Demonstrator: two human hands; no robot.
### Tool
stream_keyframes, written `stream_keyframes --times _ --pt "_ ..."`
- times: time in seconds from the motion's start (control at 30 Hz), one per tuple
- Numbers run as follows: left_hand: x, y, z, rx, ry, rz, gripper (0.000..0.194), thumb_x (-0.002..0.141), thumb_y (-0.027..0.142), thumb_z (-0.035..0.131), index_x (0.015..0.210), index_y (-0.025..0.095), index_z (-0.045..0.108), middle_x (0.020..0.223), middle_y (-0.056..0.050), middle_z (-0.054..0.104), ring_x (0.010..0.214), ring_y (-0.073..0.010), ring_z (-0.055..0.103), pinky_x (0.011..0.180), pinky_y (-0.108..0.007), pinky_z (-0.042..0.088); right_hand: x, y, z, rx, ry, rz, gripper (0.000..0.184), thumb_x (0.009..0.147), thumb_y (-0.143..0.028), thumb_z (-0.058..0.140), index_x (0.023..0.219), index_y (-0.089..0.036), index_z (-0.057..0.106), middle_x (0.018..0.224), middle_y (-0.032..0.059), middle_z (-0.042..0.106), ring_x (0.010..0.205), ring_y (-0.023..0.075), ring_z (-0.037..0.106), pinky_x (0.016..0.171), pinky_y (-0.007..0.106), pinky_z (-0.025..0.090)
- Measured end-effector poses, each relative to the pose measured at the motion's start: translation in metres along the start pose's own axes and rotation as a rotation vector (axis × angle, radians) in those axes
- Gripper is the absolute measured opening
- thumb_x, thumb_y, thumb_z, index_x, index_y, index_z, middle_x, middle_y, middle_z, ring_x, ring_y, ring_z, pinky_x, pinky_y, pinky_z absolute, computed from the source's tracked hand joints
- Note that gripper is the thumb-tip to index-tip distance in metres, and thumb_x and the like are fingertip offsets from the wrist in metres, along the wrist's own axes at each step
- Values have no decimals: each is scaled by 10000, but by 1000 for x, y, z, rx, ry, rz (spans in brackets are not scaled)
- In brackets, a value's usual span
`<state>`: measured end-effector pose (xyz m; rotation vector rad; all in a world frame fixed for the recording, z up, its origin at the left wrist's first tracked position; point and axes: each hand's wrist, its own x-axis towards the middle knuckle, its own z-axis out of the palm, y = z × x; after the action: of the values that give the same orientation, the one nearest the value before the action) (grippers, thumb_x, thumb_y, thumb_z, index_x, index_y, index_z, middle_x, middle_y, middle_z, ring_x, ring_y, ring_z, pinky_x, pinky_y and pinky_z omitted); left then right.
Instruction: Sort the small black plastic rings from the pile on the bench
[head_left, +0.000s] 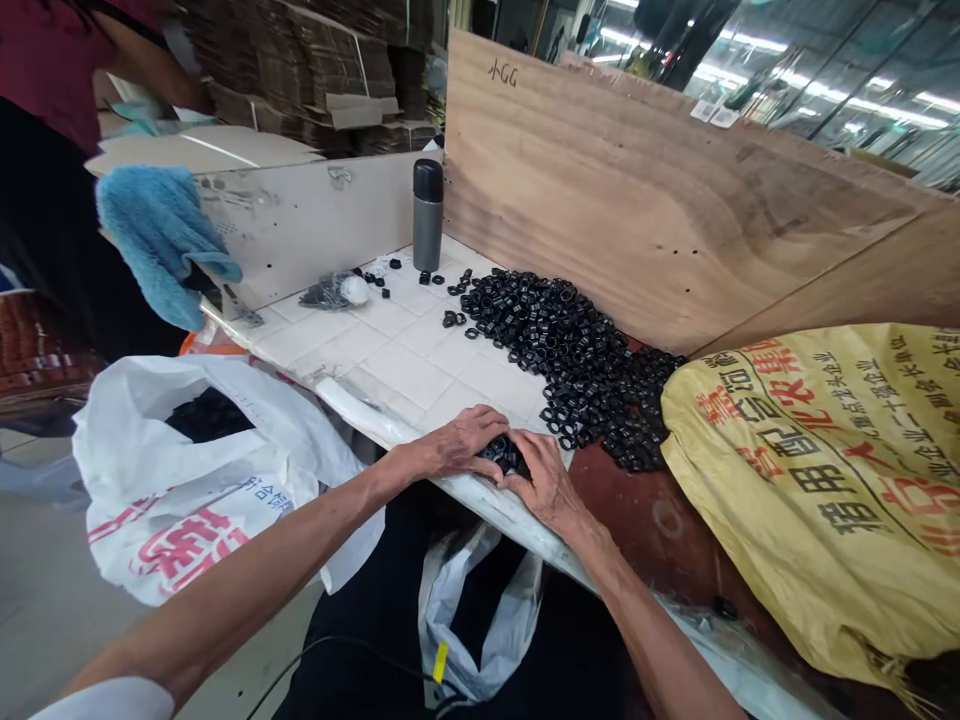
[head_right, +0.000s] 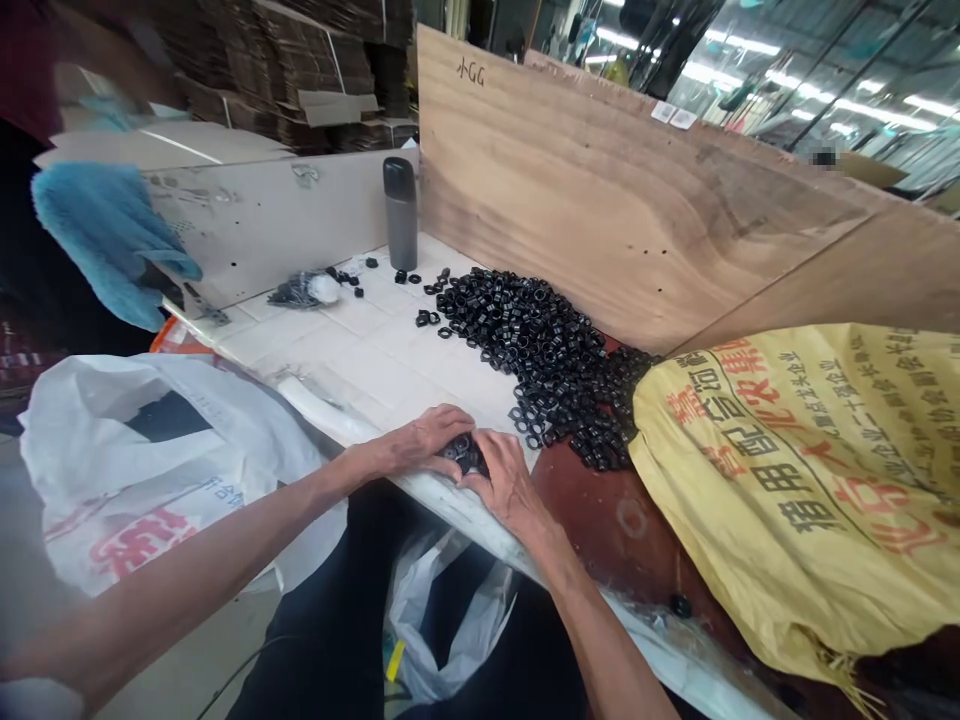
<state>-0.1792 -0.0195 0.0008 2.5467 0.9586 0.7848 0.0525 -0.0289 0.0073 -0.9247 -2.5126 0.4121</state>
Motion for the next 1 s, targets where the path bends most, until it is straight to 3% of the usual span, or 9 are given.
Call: stream_keyframes --times 0.17,0.3,0.57,0.7,0.83,1.0 --pt "-2 19 1 184 -33 -60 437 913 471 591 1185 129 592 1172 -148 625 1091 -301 518 903 -454 456 -7 1 -1 8 37 -10 442 947 -299 593 1360 -185 482 1234 128 569 1111 279 510 976 481 480" --pt "-3 29 -1 260 -53 -84 313 934 354 548 1151 132 591 1122 -131 622 1039 -298 508 837 -434 463 -8 -5 -4 -53 -3 0 351 961 -298 567 1290 -179 543 1189 136 560 1098 287 506 957 471 490" --pt "-3 31 -1 283 -66 -94 295 886 319 570 1120 140 579 1032 -113 607 1013 -286 504 744 -374 502 2 -17 -9 -83 -72 -6 408 909 -204 552 1316 -169 534 1361 129 510 1129 295 487 972 467 470" --pt "-5 33 -2 282 -94 -87 328 904 296 550 1196 147 549 1064 -112 622 1030 -280 508 698 -345 502 -1 -13 -4 -57 -56 -21 286 906 -184 545 1189 -164 576 1235 129 567 1103 291 498 969 466 462" --pt "-9 30 1 242 -80 -58 345 938 315 539 1251 168 541 1081 -99 632 1064 -263 510 772 -342 509 -7 -10 -2 -71 -49 4 243 899 -194 563 1140 -174 581 1166 126 575 1085 291 502 944 456 471" --pt "-15 25 6 247 16 -77 209 935 344 562 974 164 660 991 -103 631 1042 -262 506 783 -339 489 -13 -12 -3 -110 5 53 241 876 -188 559 1115 -175 589 1114 120 580 1056 269 529 935 412 482"
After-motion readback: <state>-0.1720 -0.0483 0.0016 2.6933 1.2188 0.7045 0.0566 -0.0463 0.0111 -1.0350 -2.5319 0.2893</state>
